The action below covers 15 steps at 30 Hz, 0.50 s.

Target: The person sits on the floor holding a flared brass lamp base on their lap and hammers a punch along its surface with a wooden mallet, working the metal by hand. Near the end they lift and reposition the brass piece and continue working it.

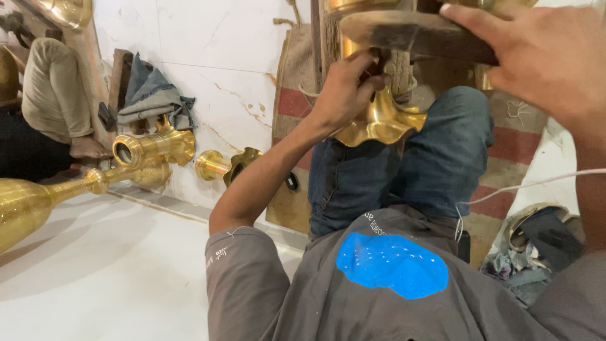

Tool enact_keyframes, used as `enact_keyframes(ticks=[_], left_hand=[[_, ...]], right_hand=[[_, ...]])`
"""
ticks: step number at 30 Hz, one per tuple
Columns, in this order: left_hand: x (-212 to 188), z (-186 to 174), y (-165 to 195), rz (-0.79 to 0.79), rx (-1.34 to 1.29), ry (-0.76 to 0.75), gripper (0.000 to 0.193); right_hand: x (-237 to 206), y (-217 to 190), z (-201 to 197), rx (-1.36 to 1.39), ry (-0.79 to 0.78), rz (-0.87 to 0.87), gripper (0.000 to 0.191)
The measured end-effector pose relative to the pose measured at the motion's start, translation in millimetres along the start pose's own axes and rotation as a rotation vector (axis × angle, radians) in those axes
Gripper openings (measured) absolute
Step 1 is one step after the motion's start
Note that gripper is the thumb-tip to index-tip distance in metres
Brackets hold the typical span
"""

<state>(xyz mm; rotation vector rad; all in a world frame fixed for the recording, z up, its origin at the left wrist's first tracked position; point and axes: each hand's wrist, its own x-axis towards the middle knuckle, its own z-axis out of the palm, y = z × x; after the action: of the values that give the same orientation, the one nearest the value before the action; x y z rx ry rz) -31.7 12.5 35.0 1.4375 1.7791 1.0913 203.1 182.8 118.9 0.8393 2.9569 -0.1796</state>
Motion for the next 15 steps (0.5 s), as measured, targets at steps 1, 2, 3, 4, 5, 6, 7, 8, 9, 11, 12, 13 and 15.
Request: enact_keyframes(ticks=[1, 2, 3, 4, 5, 6, 7, 8, 9, 11, 12, 13, 15], left_hand=[[2.0, -0.6, -0.3, 0.011, -0.01, -0.006, 0.037], [2.2, -1.3, 0.3, 0.014, -0.022, -0.019, 0.039], [2.3, -1.7, 0.9, -0.023, 0.025, -0.06, 0.034], [4.6, -2.8, 1.6, -0.049, 0.076, -0.093, 0.029], [6.5, -4.2, 2.3, -0.071, 0.13, -0.123, 0.025], [7.4, -5.0, 3.7, -0.064, 0.079, -0.114, 0.029], [7.3, -6.3, 5.2, -0.069, 0.027, -0.11, 0.033], [7.1, -6.9, 6.9, -0.071, -0.029, -0.111, 0.038], [7.6, -7.9, 8.3, -0.042, 0.004, -0.12, 0.037], [8.6, -10.0, 10.3, 0.017, 0.067, -0.135, 0.034], [9.7, -10.5, 10.7, -0.048, 0.034, -0.166, 0.033], [10.9, -11.4, 10.5, -0.114, 0.004, -0.199, 0.031], [14.1, -10.8, 9.8, -0.074, 0.005, -0.21, 0.031]], right_hand=[[-1.6, 0.4, 2.2, -0.127, -0.096, 0.024, 0.074], [-3.3, 1.5, 4.5, 0.065, -0.038, 0.02, 0.069], [-5.0, 2.3, 7.9, 0.254, 0.025, 0.024, 0.066], [-6.3, 4.8, 10.7, 0.436, 0.102, 0.025, 0.063], [-7.5, 7.4, 14.1, 0.336, 0.089, 0.009, 0.065], [-9.3, 9.3, 18.0, 0.238, 0.068, -0.007, 0.068], [-11.3, 11.3, 21.7, 0.149, 0.038, -0.021, 0.072], [-12.9, 11.3, 26.7, 0.24, 0.019, 0.035, 0.06], [-14.7, 11.0, 30.9, 0.322, 0.01, 0.089, 0.051], [-18.8, 10.3, 37.0, 0.358, 0.022, 0.119, 0.049], [-21.2, 9.1, 38.8, 0.316, 0.035, 0.101, 0.054], [-23.1, 7.2, 40.0, 0.279, 0.047, 0.083, 0.059], [-27.0, 3.7, 39.9, 0.274, -0.012, 0.083, 0.071]])
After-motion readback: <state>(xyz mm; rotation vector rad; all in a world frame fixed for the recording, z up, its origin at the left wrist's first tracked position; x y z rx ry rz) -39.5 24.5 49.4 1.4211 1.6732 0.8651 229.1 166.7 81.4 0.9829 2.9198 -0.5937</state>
